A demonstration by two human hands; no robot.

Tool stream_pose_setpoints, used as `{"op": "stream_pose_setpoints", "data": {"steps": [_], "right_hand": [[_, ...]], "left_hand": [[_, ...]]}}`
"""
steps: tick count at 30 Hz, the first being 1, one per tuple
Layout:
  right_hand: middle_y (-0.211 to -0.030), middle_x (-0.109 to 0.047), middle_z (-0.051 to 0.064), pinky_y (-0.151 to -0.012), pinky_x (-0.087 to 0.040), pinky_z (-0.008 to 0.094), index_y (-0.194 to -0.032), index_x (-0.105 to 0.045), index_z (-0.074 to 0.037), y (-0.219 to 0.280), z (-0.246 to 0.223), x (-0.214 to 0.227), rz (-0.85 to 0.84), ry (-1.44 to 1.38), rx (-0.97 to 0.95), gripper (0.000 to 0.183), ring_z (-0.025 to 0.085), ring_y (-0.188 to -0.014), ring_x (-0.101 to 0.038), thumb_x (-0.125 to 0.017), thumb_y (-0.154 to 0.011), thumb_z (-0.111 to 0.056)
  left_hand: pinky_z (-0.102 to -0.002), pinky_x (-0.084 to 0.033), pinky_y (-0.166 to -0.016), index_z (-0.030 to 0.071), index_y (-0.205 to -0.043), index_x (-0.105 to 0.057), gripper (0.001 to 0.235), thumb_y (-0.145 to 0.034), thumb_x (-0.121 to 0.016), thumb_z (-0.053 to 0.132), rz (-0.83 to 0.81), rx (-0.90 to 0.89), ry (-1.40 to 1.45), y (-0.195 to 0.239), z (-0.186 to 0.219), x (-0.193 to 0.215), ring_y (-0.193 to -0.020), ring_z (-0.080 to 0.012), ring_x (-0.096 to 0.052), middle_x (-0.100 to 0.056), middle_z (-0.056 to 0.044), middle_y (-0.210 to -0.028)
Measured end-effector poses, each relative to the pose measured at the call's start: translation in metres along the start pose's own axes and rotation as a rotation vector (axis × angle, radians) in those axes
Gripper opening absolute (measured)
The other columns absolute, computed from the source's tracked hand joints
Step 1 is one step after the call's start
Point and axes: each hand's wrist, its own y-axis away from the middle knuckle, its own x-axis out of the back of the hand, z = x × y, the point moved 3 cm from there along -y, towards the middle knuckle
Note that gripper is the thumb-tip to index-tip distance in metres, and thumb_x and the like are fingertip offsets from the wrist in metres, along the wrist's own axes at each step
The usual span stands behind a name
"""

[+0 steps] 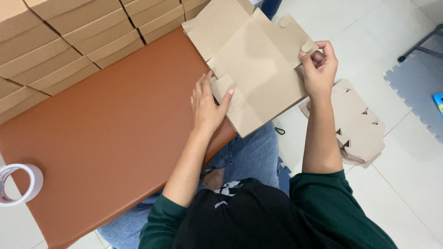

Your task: The person assembles a flat cardboard box by folding the side flaps and tucking the tabs into slots to form a rectangular container. The person then places the completed box on a stack of similar boxes.

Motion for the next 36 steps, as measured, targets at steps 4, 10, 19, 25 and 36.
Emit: {"op": "stream_pose_setpoints", "data": {"steps": [4, 10, 19, 25, 36], "right_hand": [[-0.089, -0.057, -0.004, -0.071, -0.041, 0.021, -0.100, -0.047, -0.016, 0.010, -0.028, -0.007, -0.085, 0.011, 0.004, 0.015, 0.005, -0.079, -0.051, -0.060, -0.101, -0.010], [-0.079, -0.057, 0.010, -0.088, -0.037, 0.047, -0.108, -0.043, -0.004, 0.018, -0.036, -0.007, -0.325, 0.825, 0.206, 0.016, 0.036, -0.072, -0.052, -0.052, -0.107, -0.018], [-0.084, -0.062, -0.003, -0.066, -0.037, 0.023, -0.099, -0.045, -0.016, -0.002, -0.051, 0.001, -0.238, 0.422, -0.036, 0.016, 0.005, -0.071, -0.048, -0.061, -0.104, -0.015], [-0.084, -0.060, -0.003, -0.062, -0.039, 0.020, -0.106, -0.046, -0.016, 0.009, -0.068, 0.005, -0.183, 0.114, -0.053, 0.014, 0.003, -0.070, -0.049, -0.060, -0.109, -0.016], [-0.078, -0.071, 0.013, -0.064, -0.050, 0.031, -0.108, -0.057, -0.009, 0.127, -0.067, -0.090, -0.503, 0.292, -0.033, 0.020, 0.024, -0.069, -0.067, -0.071, -0.096, -0.017]], "left_hand": [[-0.054, -0.026, -0.116, 0.005, -0.154, -0.029, 0.083, -0.092, -0.060, 0.051, -0.063, 0.031, -0.033, -0.005, -0.030, -0.015, -0.138, -0.0373, -0.043, -0.048, -0.018, -0.147], [-0.051, -0.044, -0.096, 0.013, -0.139, -0.052, 0.052, -0.092, -0.067, 0.027, 0.056, -0.099, -0.113, -0.005, -0.024, -0.012, -0.115, -0.0366, -0.056, -0.058, -0.014, -0.129], [-0.030, -0.057, -0.091, 0.020, -0.151, -0.040, 0.064, -0.093, -0.066, 0.010, -0.006, -0.116, 0.349, -0.007, -0.013, -0.013, -0.088, -0.0167, -0.062, -0.047, -0.011, -0.136], [-0.024, -0.058, -0.079, 0.027, -0.153, -0.036, 0.067, -0.095, -0.064, 0.006, 0.022, -0.115, 0.401, 0.001, 0.010, 0.008, -0.076, -0.0105, -0.064, -0.039, -0.012, -0.155], [-0.046, -0.064, -0.072, 0.012, -0.128, -0.065, 0.041, -0.089, -0.068, -0.001, 0.222, 0.043, 0.064, 0.128, -0.041, 0.155, -0.090, -0.0447, -0.070, -0.051, -0.022, -0.139]]}}
